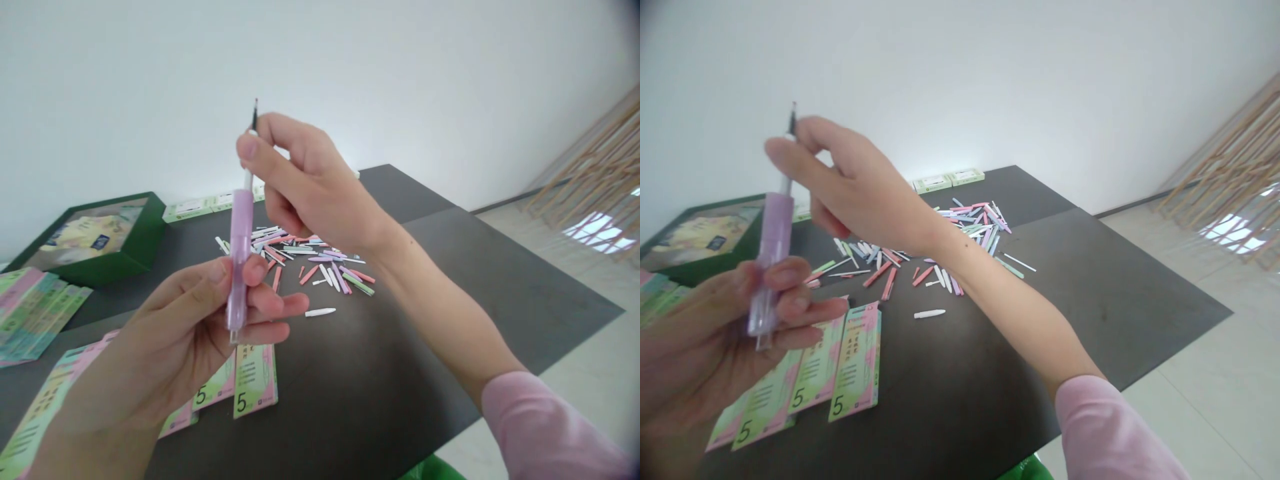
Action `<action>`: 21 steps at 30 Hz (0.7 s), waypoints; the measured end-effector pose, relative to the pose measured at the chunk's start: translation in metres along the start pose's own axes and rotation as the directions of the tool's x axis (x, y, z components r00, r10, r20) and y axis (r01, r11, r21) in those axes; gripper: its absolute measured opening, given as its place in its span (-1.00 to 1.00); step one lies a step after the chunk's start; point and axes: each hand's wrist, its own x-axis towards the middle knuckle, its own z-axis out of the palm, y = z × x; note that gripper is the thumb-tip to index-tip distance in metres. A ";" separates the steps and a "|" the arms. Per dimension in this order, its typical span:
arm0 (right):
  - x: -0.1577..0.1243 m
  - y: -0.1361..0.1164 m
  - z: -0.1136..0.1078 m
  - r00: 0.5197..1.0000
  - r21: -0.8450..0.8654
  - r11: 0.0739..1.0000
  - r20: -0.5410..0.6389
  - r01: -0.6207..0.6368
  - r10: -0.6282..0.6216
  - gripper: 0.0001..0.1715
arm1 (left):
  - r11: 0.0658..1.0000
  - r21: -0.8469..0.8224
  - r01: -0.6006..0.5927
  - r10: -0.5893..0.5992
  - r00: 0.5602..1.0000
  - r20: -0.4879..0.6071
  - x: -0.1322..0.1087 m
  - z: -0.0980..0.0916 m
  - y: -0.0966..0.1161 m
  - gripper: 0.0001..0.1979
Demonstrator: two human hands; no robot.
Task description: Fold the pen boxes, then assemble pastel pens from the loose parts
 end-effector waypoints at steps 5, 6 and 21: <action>-0.005 0.018 0.009 0.999 0.161 0.987 -0.048 -0.018 0.026 -0.58 | 0.996 -0.083 0.014 -0.017 0.999 -0.036 -0.001 0.007 0.000 -0.90; -0.005 0.021 0.010 0.998 0.180 0.984 -0.061 -0.002 0.014 -0.58 | 0.995 -0.098 0.013 -0.018 0.999 -0.052 -0.001 0.008 -0.001 -0.91; -0.011 0.009 0.006 0.981 0.144 0.981 -0.166 0.127 -0.102 -0.63 | 0.990 0.104 -0.093 0.101 0.993 -0.069 0.003 0.011 -0.012 -0.85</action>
